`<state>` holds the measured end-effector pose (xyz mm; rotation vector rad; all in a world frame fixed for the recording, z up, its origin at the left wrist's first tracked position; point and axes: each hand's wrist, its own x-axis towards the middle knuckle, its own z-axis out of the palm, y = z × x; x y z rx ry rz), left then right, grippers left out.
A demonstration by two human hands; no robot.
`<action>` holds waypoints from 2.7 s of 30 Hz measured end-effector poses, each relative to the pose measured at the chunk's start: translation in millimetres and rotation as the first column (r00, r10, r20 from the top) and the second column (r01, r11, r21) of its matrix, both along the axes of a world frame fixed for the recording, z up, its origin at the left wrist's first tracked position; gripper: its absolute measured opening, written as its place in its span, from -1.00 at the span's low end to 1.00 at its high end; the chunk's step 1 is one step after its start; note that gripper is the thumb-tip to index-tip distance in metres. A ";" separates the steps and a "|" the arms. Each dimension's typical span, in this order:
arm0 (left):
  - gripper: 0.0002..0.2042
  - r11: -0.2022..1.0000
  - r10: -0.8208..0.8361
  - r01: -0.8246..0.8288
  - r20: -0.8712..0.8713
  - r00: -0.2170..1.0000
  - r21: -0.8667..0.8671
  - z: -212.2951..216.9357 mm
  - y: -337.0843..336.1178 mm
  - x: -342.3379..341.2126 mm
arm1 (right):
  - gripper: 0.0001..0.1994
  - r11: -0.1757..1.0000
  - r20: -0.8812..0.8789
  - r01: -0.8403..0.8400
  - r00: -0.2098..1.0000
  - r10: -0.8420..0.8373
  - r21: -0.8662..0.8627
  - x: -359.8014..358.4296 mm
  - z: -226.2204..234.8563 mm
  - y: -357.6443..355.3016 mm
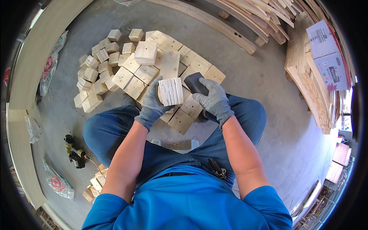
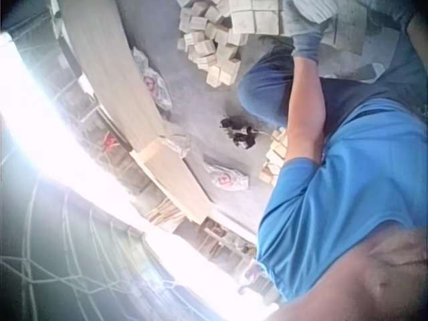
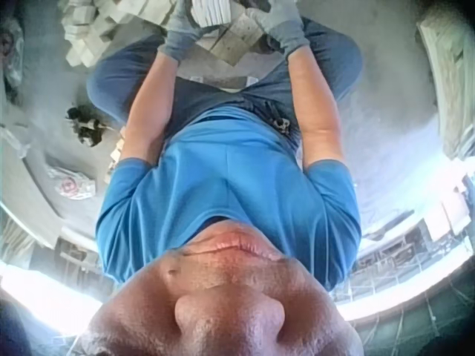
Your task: The person sits on the floor and sands small wooden blocks using a sanding block. They pick up each block, sand its surfaces, and place it on a pile of finished pieces. The process is repeated for multiple blocks.
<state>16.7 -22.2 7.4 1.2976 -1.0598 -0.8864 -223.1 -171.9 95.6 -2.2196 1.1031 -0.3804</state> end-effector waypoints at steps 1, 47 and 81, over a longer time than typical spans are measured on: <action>0.20 1.000 -0.005 0.005 0.047 0.999 0.004 -2.4 2.8 1.5 | -0.30 1.000 0.015 -0.010 1.000 0.010 -0.004 1.9 -0.4 2.3; 0.19 0.996 -0.008 -0.013 0.223 0.975 0.091 -3.1 16.8 33.5 | -0.28 0.998 -0.069 -0.062 0.996 0.061 -0.017 30.5 -11.6 9.2; -0.11 0.960 0.158 -0.107 -0.183 0.970 0.260 33.0 13.6 19.7 | -0.28 0.997 -0.031 -0.073 0.997 0.074 0.021 31.0 -11.2 12.2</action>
